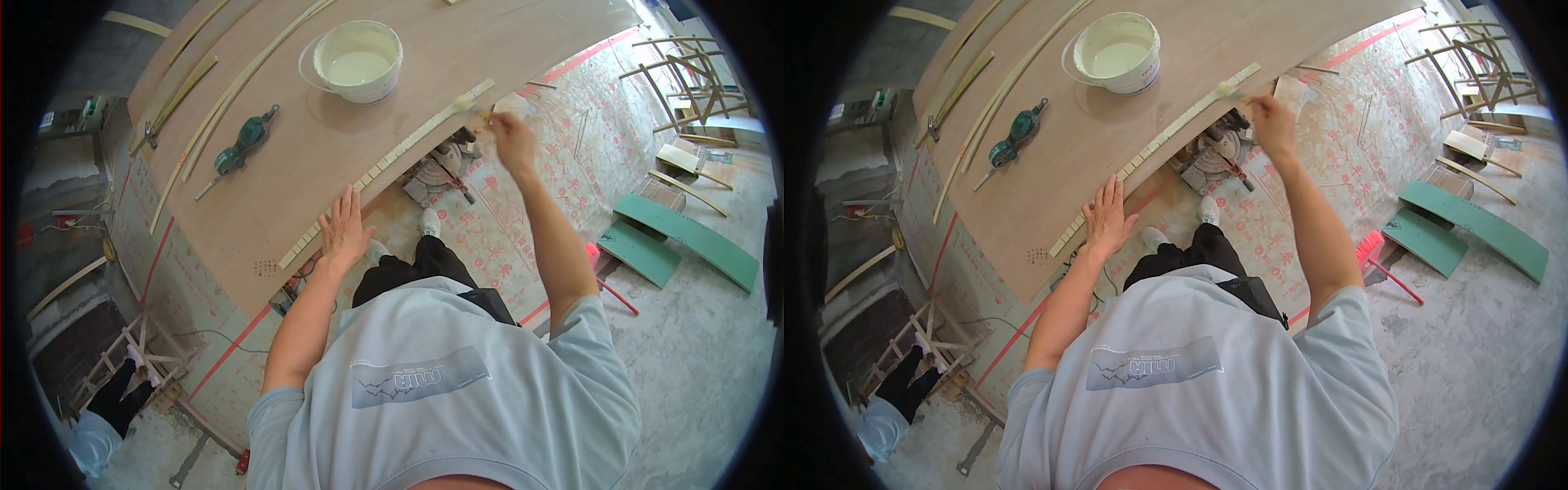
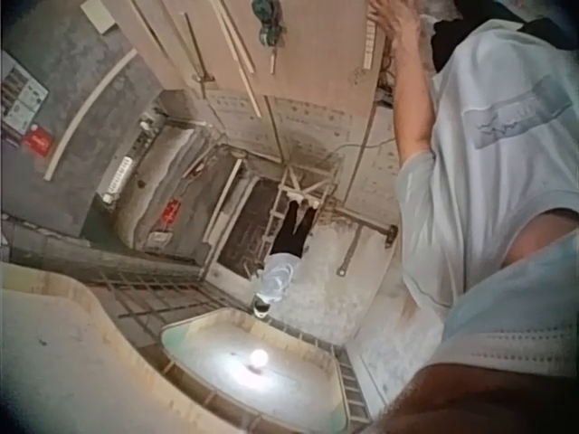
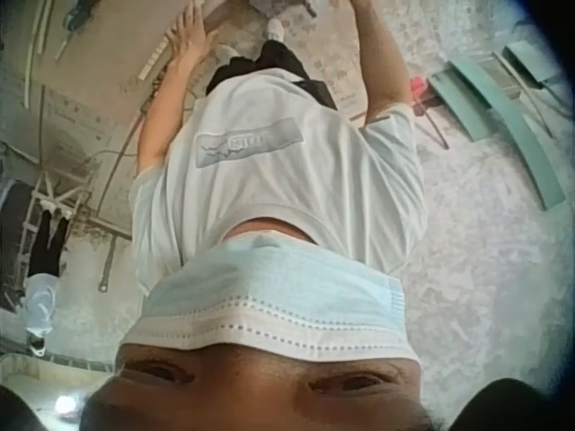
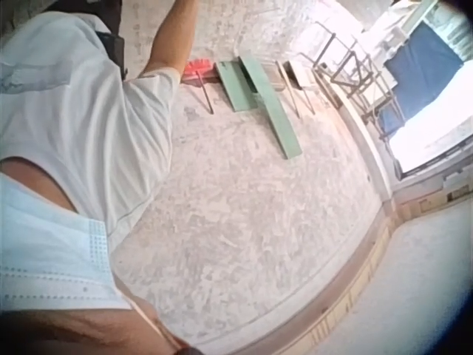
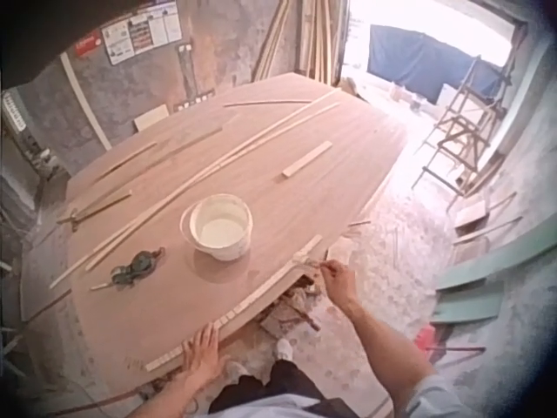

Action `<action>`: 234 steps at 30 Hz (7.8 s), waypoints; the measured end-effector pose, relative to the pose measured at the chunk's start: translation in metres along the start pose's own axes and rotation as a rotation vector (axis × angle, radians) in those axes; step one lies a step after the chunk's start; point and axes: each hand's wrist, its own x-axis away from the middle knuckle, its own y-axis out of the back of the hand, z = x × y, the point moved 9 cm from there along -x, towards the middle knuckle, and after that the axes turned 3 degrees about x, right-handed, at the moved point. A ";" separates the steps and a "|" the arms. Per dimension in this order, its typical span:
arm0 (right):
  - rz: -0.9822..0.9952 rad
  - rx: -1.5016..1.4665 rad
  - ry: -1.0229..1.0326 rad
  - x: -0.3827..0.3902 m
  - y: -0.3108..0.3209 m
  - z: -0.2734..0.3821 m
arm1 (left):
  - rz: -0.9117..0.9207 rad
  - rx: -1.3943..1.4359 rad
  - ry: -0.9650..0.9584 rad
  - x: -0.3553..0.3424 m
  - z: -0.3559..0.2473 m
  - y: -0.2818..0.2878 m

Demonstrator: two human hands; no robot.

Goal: The person cuts a wooden strip using a miter saw, applies glue to it with a brush, and then nails it to the wall using a pneumatic nail gun.

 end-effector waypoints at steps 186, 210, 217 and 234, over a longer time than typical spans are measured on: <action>0.171 -1.000 -0.615 -0.088 0.083 -0.128 | -0.559 0.261 -0.423 -0.229 -0.228 0.103; -0.024 -0.701 -0.294 -0.047 0.026 -0.087 | -0.540 0.149 0.055 -0.077 -0.039 0.060; -0.062 -0.666 -0.214 -0.027 0.027 -0.077 | -0.509 0.151 0.191 -0.022 0.040 0.043; -0.246 -0.687 -0.252 -0.027 0.047 -0.060 | -0.565 0.324 0.040 0.023 0.118 0.021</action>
